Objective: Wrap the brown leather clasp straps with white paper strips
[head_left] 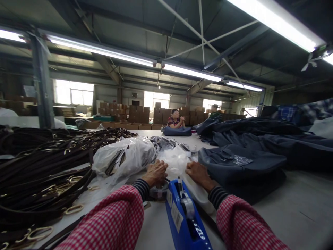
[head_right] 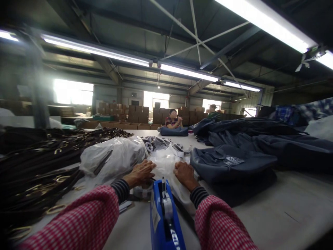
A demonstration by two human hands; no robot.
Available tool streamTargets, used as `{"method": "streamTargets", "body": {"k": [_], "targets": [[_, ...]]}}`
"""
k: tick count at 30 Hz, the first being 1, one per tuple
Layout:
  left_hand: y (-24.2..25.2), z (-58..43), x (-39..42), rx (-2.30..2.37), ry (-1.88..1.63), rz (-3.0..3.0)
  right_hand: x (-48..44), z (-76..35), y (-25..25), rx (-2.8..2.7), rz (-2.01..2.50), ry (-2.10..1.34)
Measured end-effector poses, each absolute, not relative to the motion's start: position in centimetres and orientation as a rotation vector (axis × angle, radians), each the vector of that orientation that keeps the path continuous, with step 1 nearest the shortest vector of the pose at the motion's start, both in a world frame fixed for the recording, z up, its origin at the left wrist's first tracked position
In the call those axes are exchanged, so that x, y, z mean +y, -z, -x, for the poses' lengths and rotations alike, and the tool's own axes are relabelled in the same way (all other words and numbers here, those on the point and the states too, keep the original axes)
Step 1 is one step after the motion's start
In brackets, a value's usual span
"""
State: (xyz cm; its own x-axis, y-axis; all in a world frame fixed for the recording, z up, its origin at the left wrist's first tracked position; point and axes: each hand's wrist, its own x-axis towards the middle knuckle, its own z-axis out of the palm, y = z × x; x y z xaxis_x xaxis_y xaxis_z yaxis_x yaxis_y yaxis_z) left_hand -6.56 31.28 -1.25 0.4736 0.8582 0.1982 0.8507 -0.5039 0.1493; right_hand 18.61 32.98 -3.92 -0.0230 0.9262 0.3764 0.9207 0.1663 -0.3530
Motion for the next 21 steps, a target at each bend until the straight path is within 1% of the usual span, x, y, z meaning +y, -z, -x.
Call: {"method": "streamTargets", "body": {"k": [4, 8, 12, 17, 21], "targets": [[1.4, 8.5, 31.3, 1.706, -0.454, -2.638, 34.5, -20.5, 3.5, -1.802, 1.86, 0.029], [0.8, 8.5, 30.7, 1.578, -0.56, -2.673, 35.4, -21.9, 2.6, -1.749, 1.872, 0.0], [1.4, 7.6, 30.7, 1.415, -0.542, -2.675, 35.2, -21.7, 2.4, -1.732, 1.813, 0.046], [3.0, 8.0, 30.9, 1.433, -0.597, -2.586, 34.5, -21.6, 2.3, -1.751, 1.668, 0.121], [2.4, 8.5, 30.6, 1.463, -0.684, -2.525, 34.5, -22.0, 1.5, -1.669, 1.567, 0.109]]}}
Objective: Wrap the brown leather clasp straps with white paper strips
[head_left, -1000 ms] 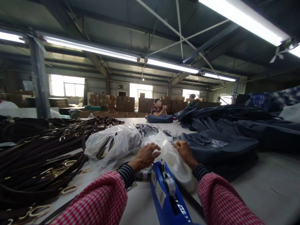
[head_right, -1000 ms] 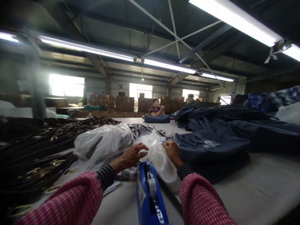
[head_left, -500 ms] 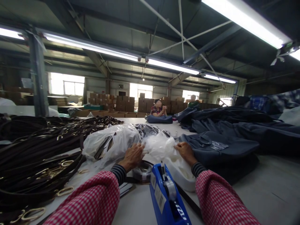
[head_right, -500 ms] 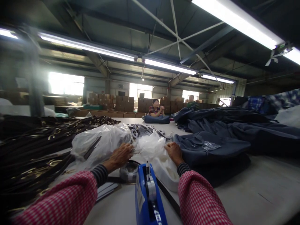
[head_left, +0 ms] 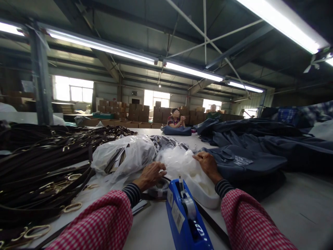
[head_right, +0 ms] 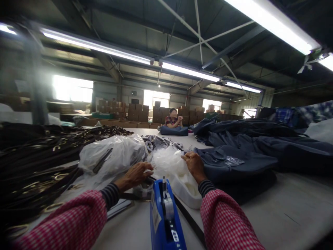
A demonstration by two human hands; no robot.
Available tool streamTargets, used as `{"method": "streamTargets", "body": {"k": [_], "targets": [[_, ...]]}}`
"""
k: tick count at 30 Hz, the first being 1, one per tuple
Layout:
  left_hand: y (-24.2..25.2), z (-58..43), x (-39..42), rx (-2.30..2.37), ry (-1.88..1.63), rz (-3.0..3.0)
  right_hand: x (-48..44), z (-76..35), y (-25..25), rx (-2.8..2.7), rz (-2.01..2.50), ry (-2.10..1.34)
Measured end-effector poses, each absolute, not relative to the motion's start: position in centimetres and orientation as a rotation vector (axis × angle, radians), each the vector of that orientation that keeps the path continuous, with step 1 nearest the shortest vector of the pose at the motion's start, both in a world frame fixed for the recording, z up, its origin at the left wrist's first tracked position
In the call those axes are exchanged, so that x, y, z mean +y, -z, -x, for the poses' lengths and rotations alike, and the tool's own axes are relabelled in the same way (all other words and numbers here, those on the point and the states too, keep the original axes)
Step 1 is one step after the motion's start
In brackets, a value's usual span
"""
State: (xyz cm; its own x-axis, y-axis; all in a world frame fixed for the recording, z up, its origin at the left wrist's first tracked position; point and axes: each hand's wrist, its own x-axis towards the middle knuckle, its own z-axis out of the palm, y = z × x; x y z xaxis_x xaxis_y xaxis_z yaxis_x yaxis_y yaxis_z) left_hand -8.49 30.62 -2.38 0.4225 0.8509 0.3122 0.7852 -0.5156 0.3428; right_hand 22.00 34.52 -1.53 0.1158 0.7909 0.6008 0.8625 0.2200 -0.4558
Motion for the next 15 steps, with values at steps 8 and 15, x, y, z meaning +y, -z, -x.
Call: {"method": "streamTargets", "body": {"k": [8, 15], "targets": [[-0.7, 6.9, 29.0, 1.425, -0.852, -2.413, 33.8, -22.6, -1.2, -1.459, 1.401, -0.091], [-1.6, 4.3, 27.9, 1.327, -0.913, -2.416, 31.9, -21.3, -4.1, -1.483, 1.315, -0.223]]}}
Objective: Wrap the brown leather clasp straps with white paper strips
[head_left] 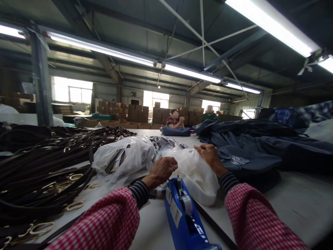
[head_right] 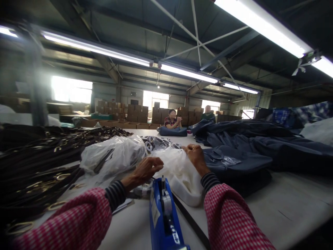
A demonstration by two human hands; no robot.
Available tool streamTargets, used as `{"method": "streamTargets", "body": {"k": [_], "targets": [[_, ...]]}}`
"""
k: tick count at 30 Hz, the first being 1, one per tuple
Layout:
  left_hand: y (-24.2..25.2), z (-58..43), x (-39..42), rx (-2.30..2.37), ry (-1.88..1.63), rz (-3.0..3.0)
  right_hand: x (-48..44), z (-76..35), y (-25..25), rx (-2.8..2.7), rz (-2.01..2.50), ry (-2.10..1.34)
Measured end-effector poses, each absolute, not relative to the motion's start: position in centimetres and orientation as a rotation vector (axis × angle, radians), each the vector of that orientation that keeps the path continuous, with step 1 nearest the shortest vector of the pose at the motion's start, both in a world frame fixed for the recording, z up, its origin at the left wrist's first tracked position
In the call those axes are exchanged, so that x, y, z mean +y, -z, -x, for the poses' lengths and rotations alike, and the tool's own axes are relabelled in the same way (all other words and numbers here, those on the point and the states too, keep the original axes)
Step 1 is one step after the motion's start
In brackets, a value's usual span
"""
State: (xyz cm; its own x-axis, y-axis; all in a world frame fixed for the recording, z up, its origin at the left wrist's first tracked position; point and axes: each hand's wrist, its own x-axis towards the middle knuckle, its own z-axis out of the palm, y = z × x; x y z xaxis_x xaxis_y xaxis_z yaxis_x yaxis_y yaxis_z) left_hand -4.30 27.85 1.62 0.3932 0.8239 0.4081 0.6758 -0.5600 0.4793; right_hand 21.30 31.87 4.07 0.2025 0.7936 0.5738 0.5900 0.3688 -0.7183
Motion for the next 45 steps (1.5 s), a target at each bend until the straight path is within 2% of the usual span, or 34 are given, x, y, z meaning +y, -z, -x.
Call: {"method": "streamTargets", "body": {"k": [12, 22, 30, 36, 45], "targets": [[-1.2, -0.5, 29.9, 1.4, -0.751, -2.304, 28.8, -19.9, -1.2, -1.604, 1.25, -0.441], [-6.0, 3.3, 32.8, 1.26, -1.066, -2.09, 31.7, -19.0, 4.6, -1.819, 1.375, -0.236], [-7.0, 4.9, 32.1, 1.166, -1.232, -2.206, 30.3, -15.4, 2.9, -1.929, 1.38, 0.097], [-7.4, 6.1, 31.2, 1.191, -1.374, -2.101, 31.6, -14.3, 4.1, -2.07, 1.472, 0.166], [-14.7, 14.2, 28.5, 1.409, -1.933, -1.671, 34.4, -16.3, 7.3, -2.047, 1.647, 0.231]]}}
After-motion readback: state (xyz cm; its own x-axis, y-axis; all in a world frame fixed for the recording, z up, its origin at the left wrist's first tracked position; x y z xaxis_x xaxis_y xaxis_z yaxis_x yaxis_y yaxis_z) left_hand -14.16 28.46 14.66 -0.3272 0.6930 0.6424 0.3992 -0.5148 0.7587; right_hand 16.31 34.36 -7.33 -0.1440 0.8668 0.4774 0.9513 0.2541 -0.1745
